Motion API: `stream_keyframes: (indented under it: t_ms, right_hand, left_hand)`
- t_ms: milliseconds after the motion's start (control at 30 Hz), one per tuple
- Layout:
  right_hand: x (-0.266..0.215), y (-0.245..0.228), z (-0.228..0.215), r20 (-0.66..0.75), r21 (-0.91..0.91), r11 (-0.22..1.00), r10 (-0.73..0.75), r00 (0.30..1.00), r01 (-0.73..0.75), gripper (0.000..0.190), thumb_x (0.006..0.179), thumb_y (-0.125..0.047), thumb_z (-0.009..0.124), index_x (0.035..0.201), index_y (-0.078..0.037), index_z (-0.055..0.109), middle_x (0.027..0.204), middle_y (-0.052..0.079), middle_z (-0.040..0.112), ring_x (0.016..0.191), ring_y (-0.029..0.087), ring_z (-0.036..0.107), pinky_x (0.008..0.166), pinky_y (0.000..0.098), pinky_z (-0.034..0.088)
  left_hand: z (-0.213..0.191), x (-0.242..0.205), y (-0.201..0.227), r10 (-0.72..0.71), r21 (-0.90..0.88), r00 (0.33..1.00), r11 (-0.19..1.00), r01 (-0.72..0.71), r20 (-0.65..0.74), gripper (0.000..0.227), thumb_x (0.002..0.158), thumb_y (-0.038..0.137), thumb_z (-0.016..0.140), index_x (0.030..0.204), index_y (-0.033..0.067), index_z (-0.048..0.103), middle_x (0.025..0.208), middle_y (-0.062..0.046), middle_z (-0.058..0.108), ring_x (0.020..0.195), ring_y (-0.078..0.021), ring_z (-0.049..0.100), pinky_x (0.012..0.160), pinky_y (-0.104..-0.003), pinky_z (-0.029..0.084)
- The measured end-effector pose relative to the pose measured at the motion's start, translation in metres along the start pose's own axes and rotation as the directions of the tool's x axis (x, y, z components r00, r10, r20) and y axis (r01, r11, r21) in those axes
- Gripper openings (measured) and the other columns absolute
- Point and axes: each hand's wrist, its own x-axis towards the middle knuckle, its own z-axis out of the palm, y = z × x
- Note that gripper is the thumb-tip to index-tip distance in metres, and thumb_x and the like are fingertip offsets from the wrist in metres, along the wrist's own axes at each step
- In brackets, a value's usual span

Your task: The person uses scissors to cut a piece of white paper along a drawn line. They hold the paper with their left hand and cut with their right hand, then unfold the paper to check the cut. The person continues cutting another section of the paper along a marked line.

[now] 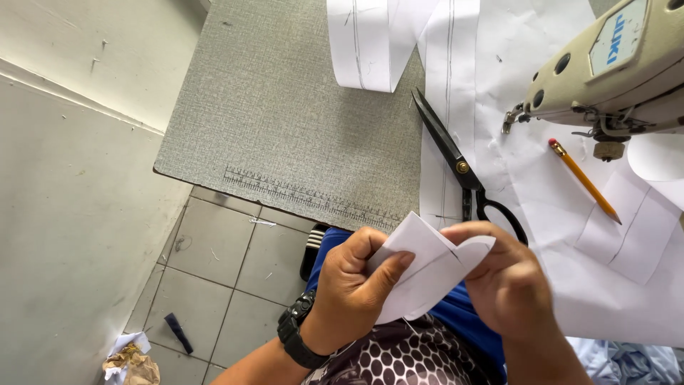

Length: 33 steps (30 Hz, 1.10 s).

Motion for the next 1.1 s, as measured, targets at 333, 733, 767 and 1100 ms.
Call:
stream_keyframes:
  t_ms: [333, 733, 767, 1100]
  right_hand:
    - [-0.014, 0.003, 0.02, -0.351, -0.483, 0.863, -0.033, 0.936, -0.15, 0.019, 0.092, 0.0, 0.065, 0.107, 0.009, 0.072, 0.092, 0.016, 0.076, 0.074, 0.015, 0.066, 0.066, 0.0249, 0.056]
    - [-0.011, 0.008, 0.02, -0.343, -0.447, 0.892, -0.093, 0.935, -0.076, 0.017, 0.097, -0.006, 0.064, 0.104, 0.007, 0.072, 0.082, 0.01, 0.071, 0.07, 0.011, 0.059, 0.065, 0.0228, 0.051]
    - [-0.01, 0.008, 0.021, -0.36, -0.487, 0.869, -0.103, 0.927, -0.092, 0.019, 0.099, -0.011, 0.063, 0.096, 0.006, 0.072, 0.076, 0.007, 0.066, 0.066, 0.009, 0.052, 0.06, 0.0214, 0.045]
    - [-0.014, 0.011, 0.021, -0.326, -0.583, 0.809, -0.156, 0.932, -0.068, 0.023, 0.092, -0.007, 0.065, 0.109, 0.007, 0.072, 0.09, 0.018, 0.08, 0.07, 0.018, 0.078, 0.065, 0.0226, 0.068]
  left_hand:
    - [0.0, 0.002, 0.009, -0.098, 0.04, 0.987, 0.995, 0.093, 0.13, 0.015, 0.094, 0.019, 0.068, 0.097, 0.0043, 0.065, 0.077, -0.002, 0.064, 0.061, -0.0071, 0.053, 0.054, -0.021, 0.047]
    - [0.004, 0.001, 0.003, -0.196, -0.092, 0.966, 0.973, 0.214, 0.169, 0.017, 0.096, 0.013, 0.066, 0.107, 0.0006, 0.069, 0.083, -0.007, 0.071, 0.066, -0.0085, 0.062, 0.057, -0.02, 0.052]
    - [0.004, 0.001, 0.002, -0.201, -0.081, 0.964, 0.973, 0.217, 0.172, 0.017, 0.095, 0.014, 0.067, 0.106, 0.0009, 0.069, 0.081, -0.006, 0.07, 0.063, -0.008, 0.06, 0.055, -0.02, 0.051]
    - [-0.001, 0.006, -0.014, -0.063, -0.165, 0.996, 0.984, 0.072, 0.059, 0.025, 0.094, 0.024, 0.069, 0.102, -0.0004, 0.069, 0.079, -0.009, 0.072, 0.058, -0.0115, 0.062, 0.049, -0.021, 0.053]
